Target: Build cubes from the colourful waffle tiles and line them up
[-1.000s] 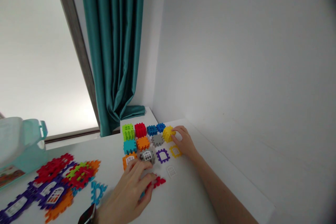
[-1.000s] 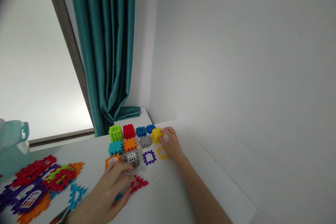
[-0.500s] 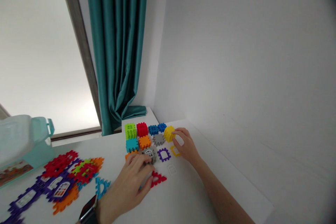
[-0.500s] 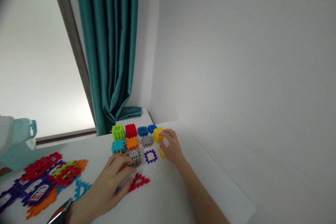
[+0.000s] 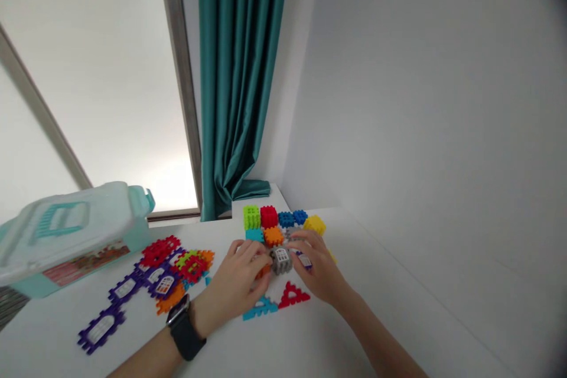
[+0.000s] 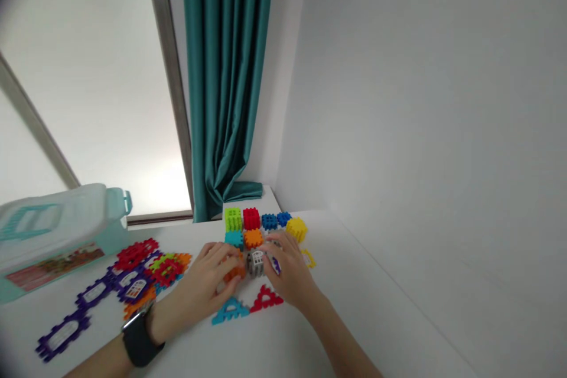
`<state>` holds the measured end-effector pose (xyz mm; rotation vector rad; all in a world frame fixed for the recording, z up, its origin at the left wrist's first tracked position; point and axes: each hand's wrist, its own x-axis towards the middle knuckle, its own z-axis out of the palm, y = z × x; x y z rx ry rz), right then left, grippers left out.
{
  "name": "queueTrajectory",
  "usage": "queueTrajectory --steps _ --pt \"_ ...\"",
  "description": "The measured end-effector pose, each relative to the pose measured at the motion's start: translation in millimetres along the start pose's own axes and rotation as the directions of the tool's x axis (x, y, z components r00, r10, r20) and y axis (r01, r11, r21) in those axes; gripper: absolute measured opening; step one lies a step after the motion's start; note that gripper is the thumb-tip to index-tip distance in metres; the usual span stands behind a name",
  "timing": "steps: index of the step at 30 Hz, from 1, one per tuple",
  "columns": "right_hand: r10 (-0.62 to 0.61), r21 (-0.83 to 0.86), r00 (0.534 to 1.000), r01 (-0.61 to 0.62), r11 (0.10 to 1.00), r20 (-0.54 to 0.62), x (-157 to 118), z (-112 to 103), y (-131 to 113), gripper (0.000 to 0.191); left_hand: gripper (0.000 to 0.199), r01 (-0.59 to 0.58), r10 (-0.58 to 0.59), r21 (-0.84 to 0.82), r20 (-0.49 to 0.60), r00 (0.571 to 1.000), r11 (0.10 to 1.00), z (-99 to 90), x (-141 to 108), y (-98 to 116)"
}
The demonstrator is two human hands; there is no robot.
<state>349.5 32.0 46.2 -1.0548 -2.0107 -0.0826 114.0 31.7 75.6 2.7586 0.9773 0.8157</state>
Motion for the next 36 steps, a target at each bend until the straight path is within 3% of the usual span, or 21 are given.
queueTrajectory --steps 12,24,27,32,36 --pt "-0.126 0.074 0.987 0.119 0.990 0.100 25 36 -63 0.023 0.016 0.166 -0.167 0.162 -0.009 0.986 0.973 -47.9 -76 -43" --pt "-0.198 0.178 0.958 0.161 0.971 0.209 30 75 -122 0.022 0.012 0.242 -0.260 0.224 0.051 0.964 0.944 -87.4 -136 -65" --pt "-0.199 0.218 0.950 0.147 0.965 0.241 23 84 -131 0.024 0.027 0.243 -0.275 0.225 0.123 0.953 0.944 -99.5 -151 -72" --pt "-0.212 0.251 0.932 0.138 0.958 0.294 6 91 -135 0.026 0.075 0.242 -0.284 0.176 0.282 0.916 0.954 -115.1 -177 -79" --pt "-0.205 0.258 0.921 0.121 0.958 0.330 -1 90 -133 0.025 0.088 0.279 -0.321 0.169 0.324 0.890 0.945 -112.5 -188 -80"
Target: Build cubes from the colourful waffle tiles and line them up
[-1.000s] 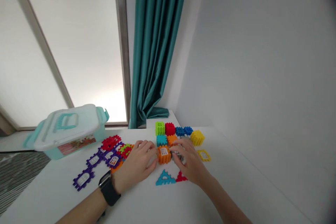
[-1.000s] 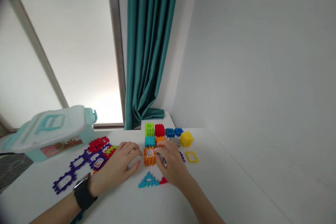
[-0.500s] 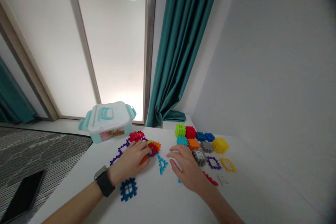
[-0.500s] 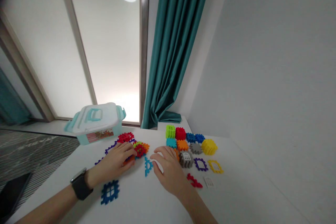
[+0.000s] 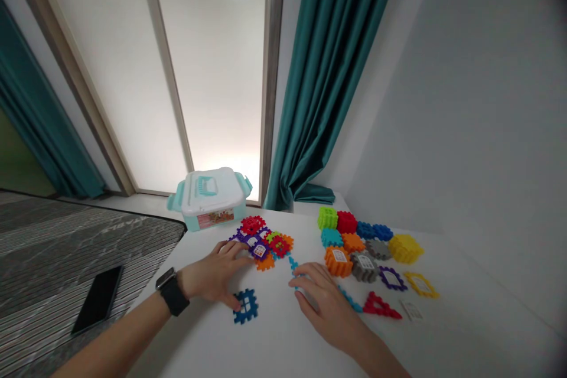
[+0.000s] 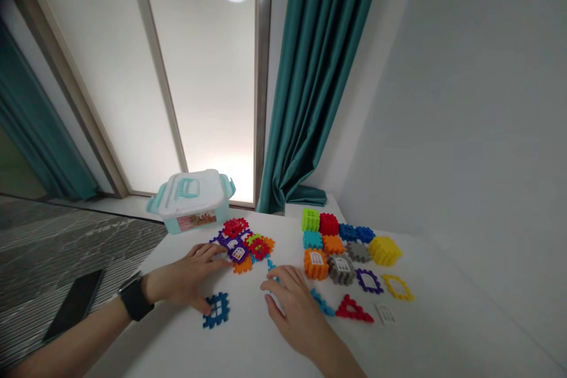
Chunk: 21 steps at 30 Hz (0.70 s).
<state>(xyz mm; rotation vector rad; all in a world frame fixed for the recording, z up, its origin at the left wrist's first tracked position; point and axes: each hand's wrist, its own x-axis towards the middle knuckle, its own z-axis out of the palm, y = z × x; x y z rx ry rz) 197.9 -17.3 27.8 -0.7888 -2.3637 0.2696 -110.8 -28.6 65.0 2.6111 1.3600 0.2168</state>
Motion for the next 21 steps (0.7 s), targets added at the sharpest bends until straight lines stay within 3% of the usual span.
queueTrajectory --steps 15,21 --pt "0.072 0.029 0.994 -0.074 0.997 0.079 -6 0 -5 0.030 0.081 0.070 -0.068 0.018 -0.071 0.995 0.997 29.2 50 36" --pt "0.069 0.071 0.986 -0.081 0.994 0.151 -6 0 -6 0.033 0.054 0.075 -0.074 -0.001 -0.218 0.973 0.997 37.5 53 38"
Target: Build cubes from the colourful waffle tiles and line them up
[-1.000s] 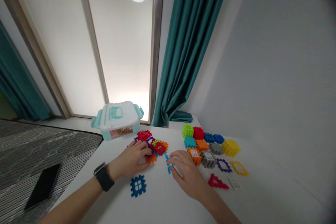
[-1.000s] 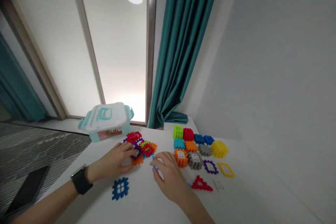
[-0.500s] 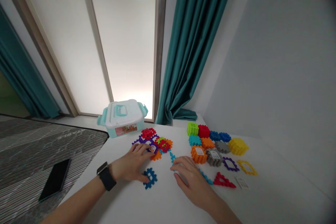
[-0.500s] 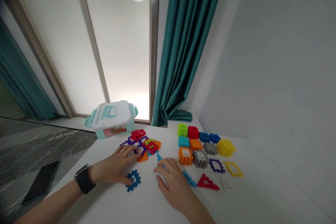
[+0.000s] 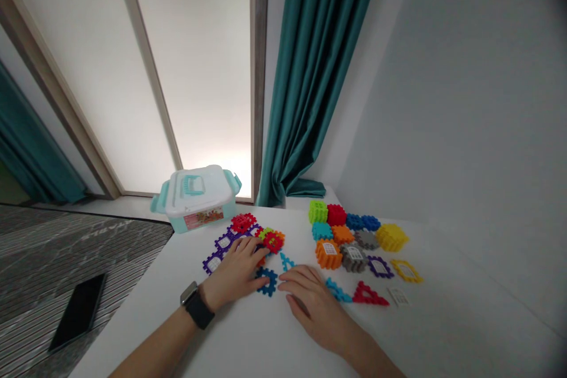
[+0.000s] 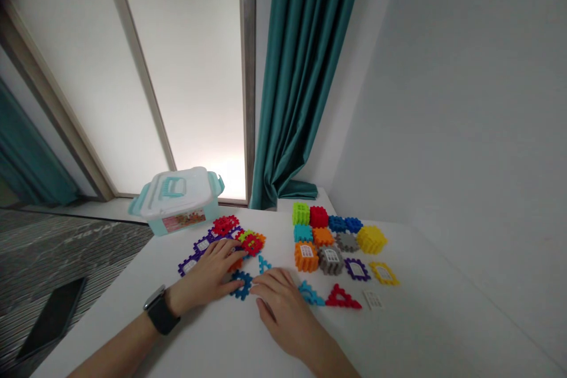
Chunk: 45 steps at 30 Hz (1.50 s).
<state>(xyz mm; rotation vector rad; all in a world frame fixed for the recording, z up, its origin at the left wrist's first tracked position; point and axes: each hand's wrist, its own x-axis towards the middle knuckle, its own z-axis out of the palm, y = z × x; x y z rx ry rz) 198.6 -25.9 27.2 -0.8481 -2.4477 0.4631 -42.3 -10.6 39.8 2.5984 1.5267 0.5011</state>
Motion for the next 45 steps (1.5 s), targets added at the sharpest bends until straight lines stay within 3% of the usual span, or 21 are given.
queueTrajectory --steps 6,12,26,36,45 --pt "0.016 0.006 0.999 -0.016 1.000 0.033 0 0 -1 0.033 0.023 0.016 -0.018 -0.011 -0.135 0.991 1.000 -3.7 -10 -25" --pt "0.040 0.001 0.998 -0.040 0.999 0.055 1 -4 -4 0.030 0.021 0.057 -0.048 0.082 -0.107 0.993 0.995 -8.2 -13 -44" --pt "0.049 0.024 0.995 -0.051 0.998 0.081 -1 -5 -3 0.028 0.010 0.047 -0.033 0.166 -0.081 0.996 0.985 -6.4 -9 -43" --pt "0.063 0.032 0.993 -0.067 0.997 0.100 -1 -7 -4 0.028 0.010 -0.028 0.042 0.188 -0.070 0.997 0.982 -3.1 -8 -49" --pt "0.035 0.023 0.996 -0.037 0.999 0.083 0 -10 -6 0.031 0.012 -0.061 0.068 0.067 -0.111 0.991 0.996 -3.1 -10 -44"
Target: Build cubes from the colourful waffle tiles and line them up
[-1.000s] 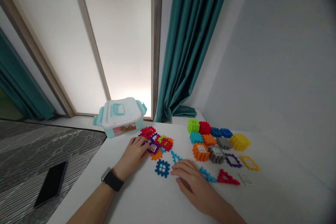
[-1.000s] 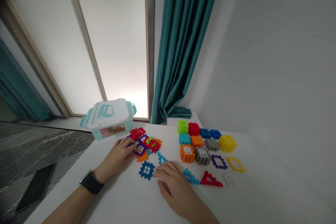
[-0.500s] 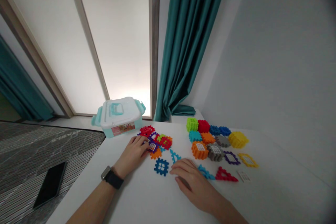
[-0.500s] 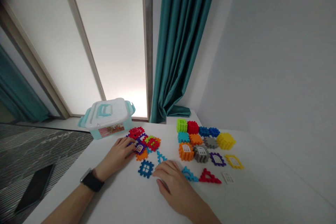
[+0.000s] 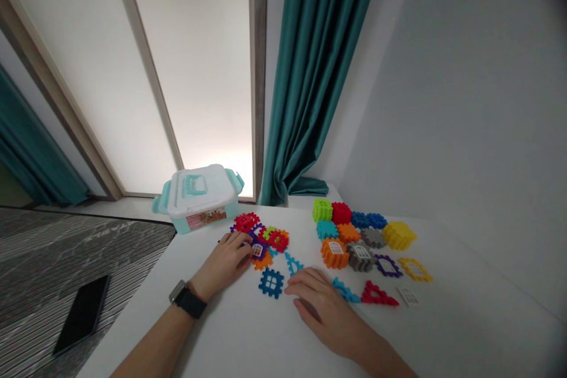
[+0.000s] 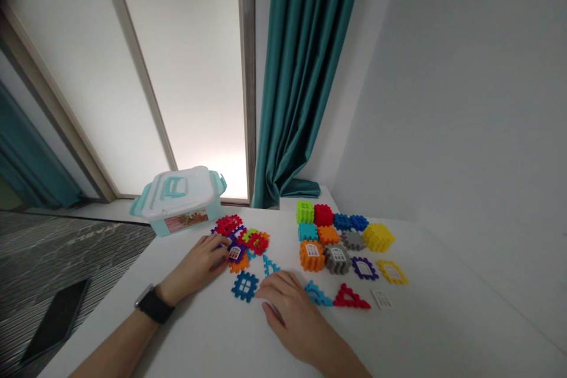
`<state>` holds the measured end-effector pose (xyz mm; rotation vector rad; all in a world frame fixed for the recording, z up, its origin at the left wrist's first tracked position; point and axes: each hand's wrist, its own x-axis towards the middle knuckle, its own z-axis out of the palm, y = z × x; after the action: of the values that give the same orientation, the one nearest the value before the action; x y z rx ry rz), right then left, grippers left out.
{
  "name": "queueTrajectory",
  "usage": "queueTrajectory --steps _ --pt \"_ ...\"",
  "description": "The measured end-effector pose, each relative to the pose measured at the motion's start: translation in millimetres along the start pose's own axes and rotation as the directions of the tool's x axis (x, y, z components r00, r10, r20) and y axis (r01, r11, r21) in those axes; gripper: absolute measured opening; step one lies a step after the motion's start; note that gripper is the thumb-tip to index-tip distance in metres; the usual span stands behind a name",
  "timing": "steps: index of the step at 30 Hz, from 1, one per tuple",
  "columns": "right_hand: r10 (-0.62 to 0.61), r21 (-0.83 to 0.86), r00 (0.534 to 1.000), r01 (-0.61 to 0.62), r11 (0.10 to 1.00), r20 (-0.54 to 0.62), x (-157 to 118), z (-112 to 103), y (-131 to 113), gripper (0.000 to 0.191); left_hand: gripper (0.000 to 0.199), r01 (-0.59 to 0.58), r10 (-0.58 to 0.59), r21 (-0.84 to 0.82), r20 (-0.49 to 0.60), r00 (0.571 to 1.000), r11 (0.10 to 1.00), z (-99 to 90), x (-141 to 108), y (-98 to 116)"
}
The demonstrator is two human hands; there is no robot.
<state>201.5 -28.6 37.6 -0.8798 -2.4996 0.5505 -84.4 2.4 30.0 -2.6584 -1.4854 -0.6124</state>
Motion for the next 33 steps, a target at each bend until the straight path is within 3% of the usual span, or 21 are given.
queueTrajectory --steps 4,10,20,26,33 --pt "-0.009 -0.013 1.000 0.009 1.000 -0.011 -1 0 1 0.030 0.012 0.032 -0.034 -0.097 -0.019 0.999 0.995 0.1 -2 6" --pt "-0.007 -0.022 1.000 0.007 1.000 -0.016 -1 -1 1 0.029 0.040 0.076 -0.082 -0.151 -0.033 0.996 0.986 1.8 -3 0" --pt "-0.016 -0.010 1.000 0.016 1.000 -0.018 -1 -2 0 0.030 0.043 0.116 -0.123 -0.195 -0.024 0.992 0.974 5.2 -3 0" --pt "-0.022 -0.022 0.999 0.022 1.000 -0.026 -1 -3 -1 0.029 0.044 0.103 -0.124 -0.260 -0.065 0.990 0.960 -2.6 -3 -1" --pt "0.027 -0.025 0.994 -0.030 0.999 -0.107 -2 2 2 0.037 0.043 0.019 -0.060 -0.351 -0.106 0.993 0.936 -12.4 -2 26"
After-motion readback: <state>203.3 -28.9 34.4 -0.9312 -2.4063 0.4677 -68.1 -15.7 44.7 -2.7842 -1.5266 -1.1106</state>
